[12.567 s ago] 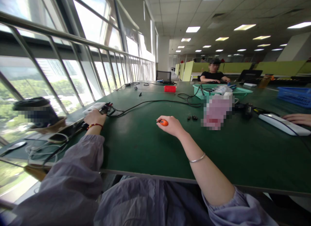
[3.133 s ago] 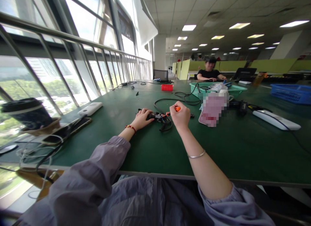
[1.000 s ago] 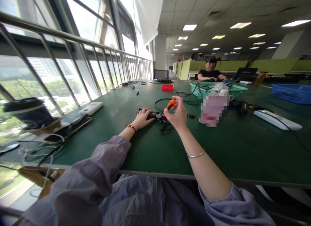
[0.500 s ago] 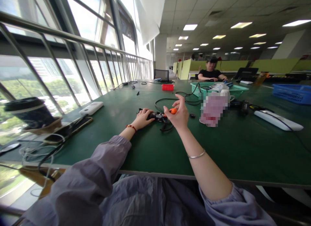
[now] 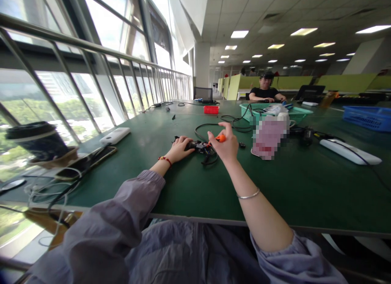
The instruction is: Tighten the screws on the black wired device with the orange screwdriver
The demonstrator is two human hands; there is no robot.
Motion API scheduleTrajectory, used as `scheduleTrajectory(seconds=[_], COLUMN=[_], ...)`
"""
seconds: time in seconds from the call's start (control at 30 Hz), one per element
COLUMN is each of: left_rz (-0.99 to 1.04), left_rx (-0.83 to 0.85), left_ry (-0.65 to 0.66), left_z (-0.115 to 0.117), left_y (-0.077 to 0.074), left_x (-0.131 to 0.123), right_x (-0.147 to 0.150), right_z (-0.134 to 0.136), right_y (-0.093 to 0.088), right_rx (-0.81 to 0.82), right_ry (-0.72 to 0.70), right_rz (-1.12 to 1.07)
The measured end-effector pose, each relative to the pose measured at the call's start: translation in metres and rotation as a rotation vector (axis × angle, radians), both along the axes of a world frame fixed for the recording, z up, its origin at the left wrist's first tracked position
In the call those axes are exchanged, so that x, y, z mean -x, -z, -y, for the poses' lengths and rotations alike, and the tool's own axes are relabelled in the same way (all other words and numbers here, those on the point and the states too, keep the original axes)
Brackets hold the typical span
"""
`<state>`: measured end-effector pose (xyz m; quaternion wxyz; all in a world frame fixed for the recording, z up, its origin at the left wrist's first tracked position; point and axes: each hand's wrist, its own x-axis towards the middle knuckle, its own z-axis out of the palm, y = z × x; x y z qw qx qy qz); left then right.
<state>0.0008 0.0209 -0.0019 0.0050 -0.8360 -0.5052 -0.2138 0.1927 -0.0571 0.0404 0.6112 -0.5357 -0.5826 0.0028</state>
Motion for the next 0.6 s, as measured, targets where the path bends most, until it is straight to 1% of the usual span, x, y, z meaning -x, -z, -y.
scheduleTrajectory(seconds=[0.1, 0.23, 0.33, 0.47, 0.53, 0.6], left_rz=[0.006, -0.001, -0.002, -0.006, -0.010, -0.012], left_rx=[0.000, 0.003, 0.000, 0.006, 0.008, 0.006], left_ry=[0.003, 0.004, 0.003, 0.001, -0.002, -0.002], left_z=[-0.0004, -0.0003, 0.0002, 0.0005, 0.0004, 0.0002], left_y=[0.0001, 0.0001, -0.0001, -0.0004, -0.0003, -0.0002], left_x=[0.0001, 0.0003, 0.0003, -0.0003, -0.0004, -0.0003], right_x=[0.0007, -0.0002, -0.0023, -0.0034, -0.0029, -0.0025], right_z=[0.0014, -0.0010, -0.0029, -0.0018, -0.0011, -0.0012], right_y=[-0.0002, 0.0008, 0.0008, 0.0000, 0.0002, 0.0008], right_rx=[0.027, -0.065, -0.081, 0.025, 0.029, -0.006], right_ry=[-0.024, -0.110, -0.083, 0.010, -0.009, -0.061], right_rz=[0.049, 0.054, -0.010, -0.014, 0.015, 0.026])
